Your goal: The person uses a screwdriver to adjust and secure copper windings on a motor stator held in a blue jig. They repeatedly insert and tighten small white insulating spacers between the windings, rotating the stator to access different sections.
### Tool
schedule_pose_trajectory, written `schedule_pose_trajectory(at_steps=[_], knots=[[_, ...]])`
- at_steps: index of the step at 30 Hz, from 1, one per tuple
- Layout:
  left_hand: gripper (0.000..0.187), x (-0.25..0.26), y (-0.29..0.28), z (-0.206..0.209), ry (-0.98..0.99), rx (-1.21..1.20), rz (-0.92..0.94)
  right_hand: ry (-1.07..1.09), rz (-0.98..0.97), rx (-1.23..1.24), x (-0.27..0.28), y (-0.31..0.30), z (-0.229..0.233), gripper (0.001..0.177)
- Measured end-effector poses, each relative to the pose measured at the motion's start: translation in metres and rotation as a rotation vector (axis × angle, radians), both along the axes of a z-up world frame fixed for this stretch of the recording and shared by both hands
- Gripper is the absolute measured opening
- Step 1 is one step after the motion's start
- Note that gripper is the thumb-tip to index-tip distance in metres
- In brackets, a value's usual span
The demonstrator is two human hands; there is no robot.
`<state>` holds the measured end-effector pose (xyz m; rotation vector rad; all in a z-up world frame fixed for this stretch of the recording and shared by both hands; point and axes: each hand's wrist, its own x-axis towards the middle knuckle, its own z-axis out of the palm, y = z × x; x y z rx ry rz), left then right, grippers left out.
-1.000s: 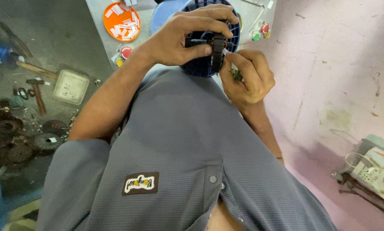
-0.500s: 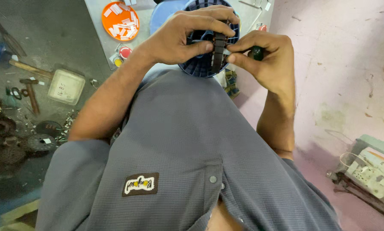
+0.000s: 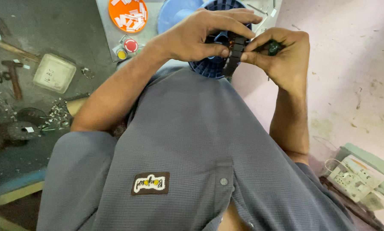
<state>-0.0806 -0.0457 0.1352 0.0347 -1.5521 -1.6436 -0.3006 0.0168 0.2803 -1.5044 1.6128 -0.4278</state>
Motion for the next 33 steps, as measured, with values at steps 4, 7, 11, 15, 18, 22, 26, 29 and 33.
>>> schedule_pose_trajectory(at_steps=[4,7,11,15,18,22,26,29,33], knots=[[0.057,0.001,0.000,-0.001,-0.005,0.012,-0.005,0.068,0.092,-0.058,0.007,-0.003,0.009,0.023],[0.060,0.000,0.001,-0.001,0.004,-0.003,0.007,0.081,0.110,-0.065,0.005,-0.002,0.009,0.023],[0.059,-0.001,0.002,-0.002,-0.045,-0.076,0.081,-0.150,0.016,-0.014,-0.002,0.003,-0.003,0.022],[0.050,0.000,0.001,0.006,-0.100,-0.079,0.103,-0.319,-0.170,0.065,0.000,0.011,-0.023,0.022],[0.048,-0.001,0.004,0.019,-0.129,-0.043,0.115,-0.293,-0.219,0.022,0.003,0.026,-0.030,0.025],[0.053,0.002,0.009,0.033,-0.189,0.028,0.059,-0.589,-0.488,-0.040,-0.002,0.035,-0.034,0.046],[0.057,0.004,0.007,0.043,-0.193,0.073,-0.005,-0.869,-0.763,-0.233,-0.011,0.039,-0.028,0.049],[0.077,0.006,0.004,0.049,-0.287,-0.002,0.001,-0.924,-0.876,-0.272,-0.015,0.044,-0.027,0.042],[0.095,-0.001,0.010,0.056,-0.346,-0.117,0.090,-0.903,-0.931,-0.286,-0.007,0.056,-0.030,0.043]])
